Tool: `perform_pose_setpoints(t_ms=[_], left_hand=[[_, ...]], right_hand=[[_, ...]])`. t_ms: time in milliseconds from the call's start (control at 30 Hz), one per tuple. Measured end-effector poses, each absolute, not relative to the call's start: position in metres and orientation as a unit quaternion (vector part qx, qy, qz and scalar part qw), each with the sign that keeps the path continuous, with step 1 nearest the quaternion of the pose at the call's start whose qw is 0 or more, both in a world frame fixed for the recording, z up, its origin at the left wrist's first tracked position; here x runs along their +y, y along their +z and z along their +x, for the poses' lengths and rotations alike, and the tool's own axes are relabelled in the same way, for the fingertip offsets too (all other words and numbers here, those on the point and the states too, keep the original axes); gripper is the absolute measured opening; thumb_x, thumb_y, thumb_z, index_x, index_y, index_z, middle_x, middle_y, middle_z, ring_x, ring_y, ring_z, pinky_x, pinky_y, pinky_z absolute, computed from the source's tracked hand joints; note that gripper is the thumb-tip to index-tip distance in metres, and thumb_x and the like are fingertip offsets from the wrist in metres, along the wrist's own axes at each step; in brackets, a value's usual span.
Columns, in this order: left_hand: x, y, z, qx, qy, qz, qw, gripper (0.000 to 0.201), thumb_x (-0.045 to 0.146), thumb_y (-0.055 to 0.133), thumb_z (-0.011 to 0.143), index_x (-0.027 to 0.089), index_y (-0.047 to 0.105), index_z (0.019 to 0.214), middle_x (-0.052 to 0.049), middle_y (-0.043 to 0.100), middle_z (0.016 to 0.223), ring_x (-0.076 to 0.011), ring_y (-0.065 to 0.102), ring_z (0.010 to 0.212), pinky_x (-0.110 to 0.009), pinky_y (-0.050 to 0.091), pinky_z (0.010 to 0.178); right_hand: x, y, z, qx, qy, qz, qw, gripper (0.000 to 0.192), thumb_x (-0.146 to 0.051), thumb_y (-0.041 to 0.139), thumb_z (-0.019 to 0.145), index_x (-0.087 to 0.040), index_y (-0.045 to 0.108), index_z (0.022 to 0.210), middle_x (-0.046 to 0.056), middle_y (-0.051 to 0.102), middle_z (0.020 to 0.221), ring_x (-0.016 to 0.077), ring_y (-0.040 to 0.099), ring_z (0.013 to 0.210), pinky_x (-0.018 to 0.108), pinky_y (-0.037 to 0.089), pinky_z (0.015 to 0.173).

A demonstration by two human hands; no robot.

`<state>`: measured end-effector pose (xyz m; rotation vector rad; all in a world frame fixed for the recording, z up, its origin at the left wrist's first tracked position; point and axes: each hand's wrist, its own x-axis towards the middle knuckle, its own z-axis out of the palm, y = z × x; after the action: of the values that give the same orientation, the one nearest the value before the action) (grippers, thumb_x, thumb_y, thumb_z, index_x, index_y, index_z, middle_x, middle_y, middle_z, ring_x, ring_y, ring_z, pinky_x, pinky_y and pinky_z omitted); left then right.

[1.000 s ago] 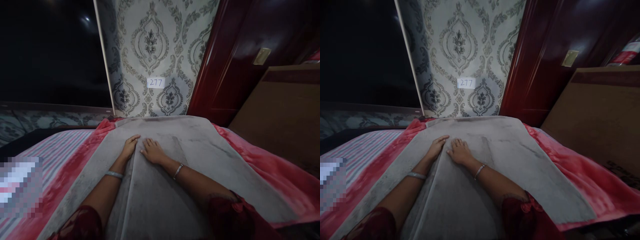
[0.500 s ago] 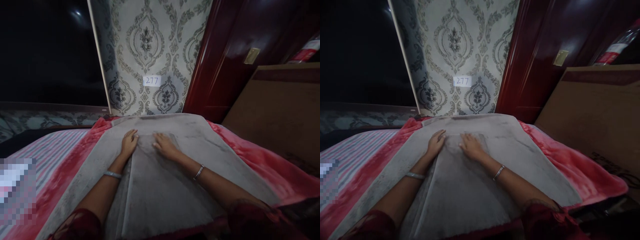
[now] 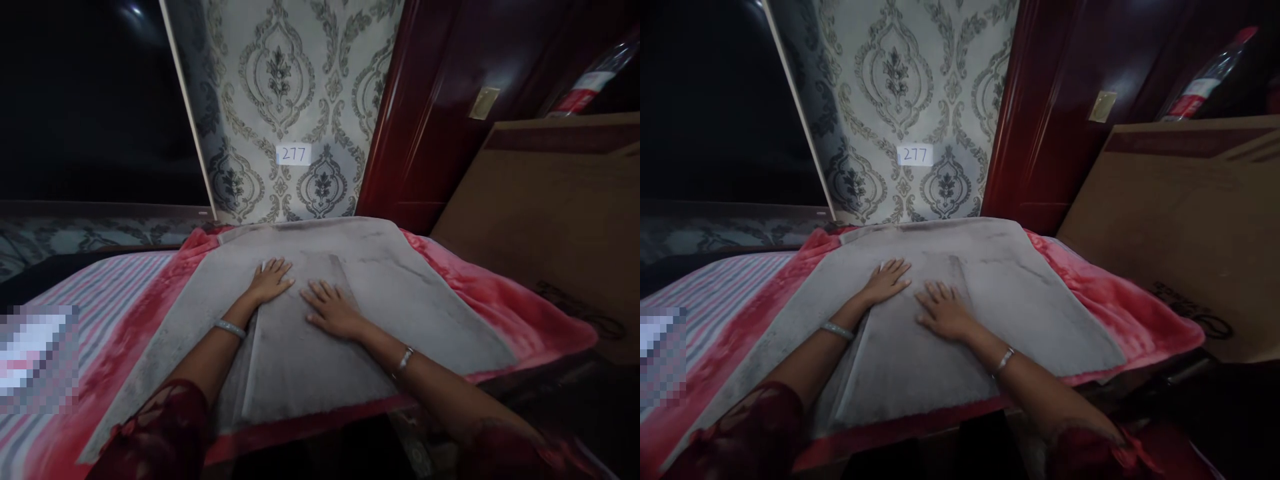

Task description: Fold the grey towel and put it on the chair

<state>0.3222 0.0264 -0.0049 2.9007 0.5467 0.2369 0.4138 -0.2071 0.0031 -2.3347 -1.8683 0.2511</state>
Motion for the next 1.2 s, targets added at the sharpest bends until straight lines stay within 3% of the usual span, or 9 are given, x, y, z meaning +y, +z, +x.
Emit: perform_pose_setpoints(t_ms=[167,367,533,667,767,867,1000,1100,1200], left_hand=[[0.027,0.000,0.307,0.149,0.104,0.978,0.105,0.054,0.044,0.043,0.098,0.029,0.048,0.149,-0.006,0.040,0.161,-0.0270,0.029,0.152,-0.054,0.023,0.123],[0.010,-0.004,0.217,0.022,0.159,0.984,0.084,0.054,0.019,0.039,0.097,0.027,0.050,0.149,-0.005,0.051,0.154,-0.0220,0.041,0.146,-0.047,0.032,0.122],[-0.022,-0.013,0.150,-0.045,0.130,0.990,0.006,0.069,0.003,0.038,0.092,0.033,0.040,0.154,-0.003,0.042,0.160,-0.0231,0.031,0.151,-0.049,0.035,0.121],[-0.032,-0.011,0.144,-0.097,0.111,0.989,-0.026,0.067,0.004,0.039,0.094,0.034,0.038,0.154,-0.004,0.044,0.158,-0.0242,0.029,0.152,-0.052,0.031,0.122],[-0.031,-0.007,0.147,-0.128,0.103,0.986,-0.023,0.070,0.001,0.040,0.090,0.032,0.041,0.153,-0.005,0.044,0.158,-0.0233,0.032,0.151,-0.050,0.030,0.123],[-0.032,-0.006,0.147,-0.137,0.098,0.986,0.004,0.072,0.000,0.044,0.084,0.031,0.047,0.150,-0.006,0.045,0.157,-0.0241,0.035,0.150,-0.049,0.029,0.124],[-0.039,0.000,0.148,-0.117,0.116,0.982,0.091,0.058,0.009,0.049,0.086,0.029,0.059,0.139,-0.008,0.052,0.152,-0.0256,0.040,0.147,-0.050,0.032,0.122],[-0.049,0.024,0.152,-0.049,0.163,0.964,0.205,0.038,0.030,0.052,0.093,0.029,0.068,0.127,-0.009,0.061,0.143,-0.0275,0.045,0.143,-0.050,0.037,0.118],[-0.058,0.073,0.160,0.045,0.246,0.921,0.298,0.042,0.057,0.058,0.089,0.027,0.074,0.114,-0.009,0.068,0.133,-0.0327,0.053,0.135,-0.050,0.042,0.114]], right_hand=[[-0.283,-0.005,0.371,-0.711,0.155,-0.663,0.176,0.061,-0.054,0.051,0.101,-0.034,0.038,0.156,0.004,0.023,0.166,0.0320,0.009,0.155,0.062,0.007,0.123],[-0.344,-0.033,0.419,-0.634,0.067,-0.671,0.378,0.048,-0.029,0.042,0.104,-0.028,0.049,0.151,0.010,0.050,0.152,0.0240,0.044,0.142,0.050,0.035,0.119],[-0.358,-0.071,0.451,-0.630,-0.031,-0.706,0.322,0.077,-0.001,0.037,0.087,-0.030,0.036,0.158,0.010,0.043,0.156,0.0229,0.042,0.143,0.051,0.040,0.116],[-0.360,-0.073,0.441,-0.644,-0.076,-0.700,0.300,0.091,0.006,0.033,0.080,-0.035,0.025,0.161,0.007,0.022,0.167,0.0229,0.029,0.150,0.052,0.038,0.118],[-0.363,-0.066,0.433,-0.662,-0.066,-0.691,0.283,0.099,0.009,0.034,0.073,-0.035,0.023,0.161,0.006,0.020,0.167,0.0223,0.026,0.152,0.052,0.035,0.119],[-0.363,-0.062,0.430,-0.658,-0.047,-0.695,0.285,0.095,0.006,0.037,0.074,-0.033,0.030,0.160,0.007,0.025,0.166,0.0235,0.027,0.151,0.054,0.034,0.120],[-0.353,-0.056,0.435,-0.661,-0.020,-0.674,0.329,0.064,-0.007,0.043,0.087,-0.029,0.055,0.146,0.010,0.045,0.155,0.0263,0.036,0.147,0.056,0.035,0.118],[-0.341,-0.030,0.441,-0.646,-0.013,-0.644,0.410,0.039,-0.029,0.054,0.093,-0.026,0.068,0.130,0.012,0.062,0.139,0.0298,0.048,0.138,0.055,0.038,0.115],[-0.331,0.024,0.446,-0.584,-0.025,-0.633,0.508,0.035,-0.048,0.060,0.093,-0.024,0.074,0.114,0.010,0.071,0.123,0.0312,0.061,0.121,0.051,0.046,0.108]])
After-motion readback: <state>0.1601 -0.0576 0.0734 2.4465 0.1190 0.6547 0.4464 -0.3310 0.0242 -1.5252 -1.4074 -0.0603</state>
